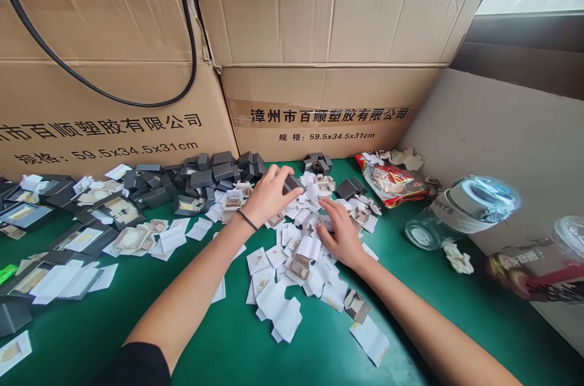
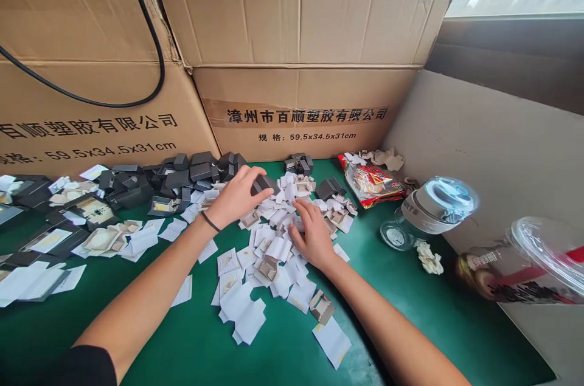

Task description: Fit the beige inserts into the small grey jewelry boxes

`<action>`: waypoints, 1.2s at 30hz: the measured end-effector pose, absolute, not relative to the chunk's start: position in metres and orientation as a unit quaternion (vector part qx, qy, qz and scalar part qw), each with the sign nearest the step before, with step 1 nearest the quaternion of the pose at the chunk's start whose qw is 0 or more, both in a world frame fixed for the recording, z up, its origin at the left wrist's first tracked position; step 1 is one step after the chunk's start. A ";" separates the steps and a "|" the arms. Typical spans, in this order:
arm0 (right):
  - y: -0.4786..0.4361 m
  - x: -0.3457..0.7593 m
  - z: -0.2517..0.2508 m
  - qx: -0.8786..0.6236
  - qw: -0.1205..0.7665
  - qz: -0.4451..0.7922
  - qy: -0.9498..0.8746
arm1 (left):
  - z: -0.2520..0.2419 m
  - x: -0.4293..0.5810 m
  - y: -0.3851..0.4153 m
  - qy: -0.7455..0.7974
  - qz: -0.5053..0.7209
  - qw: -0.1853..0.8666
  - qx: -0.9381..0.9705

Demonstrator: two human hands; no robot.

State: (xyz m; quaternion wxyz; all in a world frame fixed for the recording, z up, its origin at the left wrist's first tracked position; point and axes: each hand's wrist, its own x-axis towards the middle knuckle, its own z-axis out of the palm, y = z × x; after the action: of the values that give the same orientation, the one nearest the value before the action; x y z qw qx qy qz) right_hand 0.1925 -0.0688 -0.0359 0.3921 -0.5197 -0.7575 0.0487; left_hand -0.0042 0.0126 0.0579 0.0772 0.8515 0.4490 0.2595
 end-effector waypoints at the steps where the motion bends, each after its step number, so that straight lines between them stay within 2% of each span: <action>1: -0.069 0.192 -0.035 -0.519 0.388 0.048 -0.760 | 0.062 -0.010 0.016 0.461 0.232 0.091 0.852; 7: -0.071 0.190 -0.031 -0.520 0.379 0.043 -0.764 | 0.069 -0.014 0.017 0.463 0.368 0.091 0.801; 12: -0.071 0.194 -0.039 -0.525 0.381 0.068 -0.758 | 0.045 0.022 -0.018 0.355 0.346 0.260 0.828; 16: -0.071 0.198 -0.047 -0.511 0.416 0.118 -0.743 | 0.023 0.041 -0.042 0.311 0.358 0.299 0.828; 20: -0.070 0.199 -0.047 -0.523 0.428 0.138 -0.724 | 0.015 0.040 -0.040 0.287 0.357 0.231 0.858; 25: -0.069 0.196 -0.041 -0.549 0.414 0.083 -0.721 | 0.034 0.022 -0.013 0.314 0.354 0.081 0.877; 31: -0.069 0.194 -0.035 -0.569 0.387 0.040 -0.725 | 0.063 -0.048 0.045 0.546 0.299 -0.098 0.776; 33: -0.070 0.193 -0.034 -0.554 0.374 0.029 -0.743 | 0.060 -0.069 0.059 0.620 0.240 -0.120 0.737; 36: -0.072 0.191 -0.031 -0.541 0.341 0.030 -0.768 | 0.048 -0.085 0.068 0.673 0.163 -0.098 0.715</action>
State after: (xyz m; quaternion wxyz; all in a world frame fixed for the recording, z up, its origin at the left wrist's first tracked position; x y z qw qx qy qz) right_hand 0.1910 -0.0721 -0.0313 0.3409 -0.5414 -0.7680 0.0303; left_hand -0.0852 0.0679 0.0476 -0.0977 0.7151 0.6728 0.1626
